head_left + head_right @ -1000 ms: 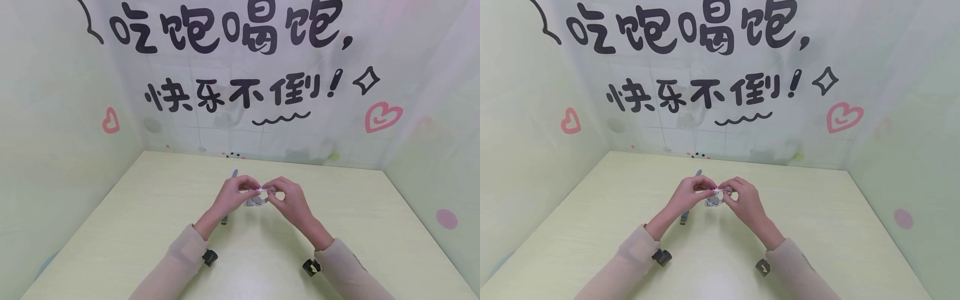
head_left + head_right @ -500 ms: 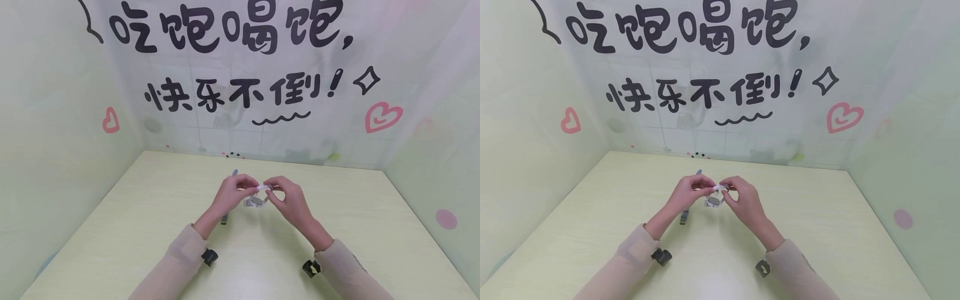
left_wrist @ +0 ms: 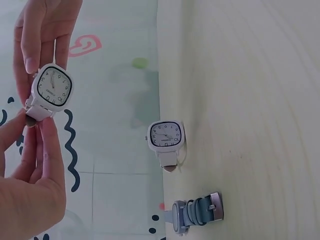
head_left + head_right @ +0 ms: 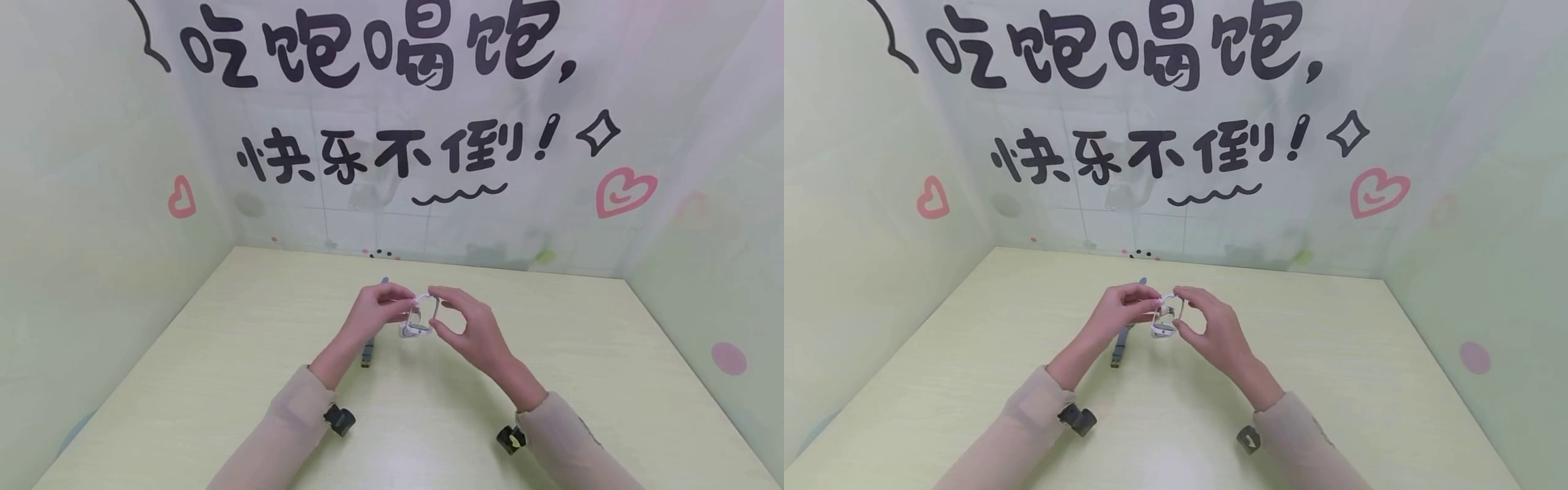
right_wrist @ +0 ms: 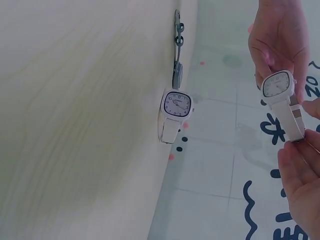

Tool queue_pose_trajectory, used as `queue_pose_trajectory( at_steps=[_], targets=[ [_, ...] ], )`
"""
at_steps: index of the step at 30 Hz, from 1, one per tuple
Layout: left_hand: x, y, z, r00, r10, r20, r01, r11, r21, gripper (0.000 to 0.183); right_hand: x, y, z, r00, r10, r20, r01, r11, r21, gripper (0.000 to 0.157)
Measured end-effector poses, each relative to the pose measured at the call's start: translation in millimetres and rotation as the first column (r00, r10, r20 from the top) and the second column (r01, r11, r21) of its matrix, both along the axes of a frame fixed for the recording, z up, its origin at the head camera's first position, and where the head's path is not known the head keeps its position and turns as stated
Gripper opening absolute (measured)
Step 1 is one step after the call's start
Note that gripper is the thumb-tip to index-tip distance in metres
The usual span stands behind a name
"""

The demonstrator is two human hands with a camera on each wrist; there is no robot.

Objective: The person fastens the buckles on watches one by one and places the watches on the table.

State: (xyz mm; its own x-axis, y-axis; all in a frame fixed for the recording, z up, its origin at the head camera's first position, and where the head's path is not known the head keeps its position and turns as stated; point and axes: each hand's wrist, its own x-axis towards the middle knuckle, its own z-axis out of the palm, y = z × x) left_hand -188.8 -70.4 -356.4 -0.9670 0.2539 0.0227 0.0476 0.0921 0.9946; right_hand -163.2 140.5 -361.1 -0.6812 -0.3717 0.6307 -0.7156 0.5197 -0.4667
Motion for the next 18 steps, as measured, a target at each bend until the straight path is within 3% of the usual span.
queue_pose_trajectory(
  at_steps=[9, 18],
  targets=[
    [-0.9, -0.5, -0.1, 0.993, 0.007, 0.119, -0.015, 0.997, 0.069, 0.025, 1.3, 1.4, -2.2, 0.998, 0.056, 0.039, -0.058, 0.997, 0.049, 0.068],
    [-0.9, -1.1, -1.5, 0.986, -0.021, 0.163, 0.004, 0.995, 0.102, 0.029, 2.7, 1.9, -0.6, 0.999, 0.04, 0.035, -0.042, 0.997, 0.057, 0.07]
  ],
)
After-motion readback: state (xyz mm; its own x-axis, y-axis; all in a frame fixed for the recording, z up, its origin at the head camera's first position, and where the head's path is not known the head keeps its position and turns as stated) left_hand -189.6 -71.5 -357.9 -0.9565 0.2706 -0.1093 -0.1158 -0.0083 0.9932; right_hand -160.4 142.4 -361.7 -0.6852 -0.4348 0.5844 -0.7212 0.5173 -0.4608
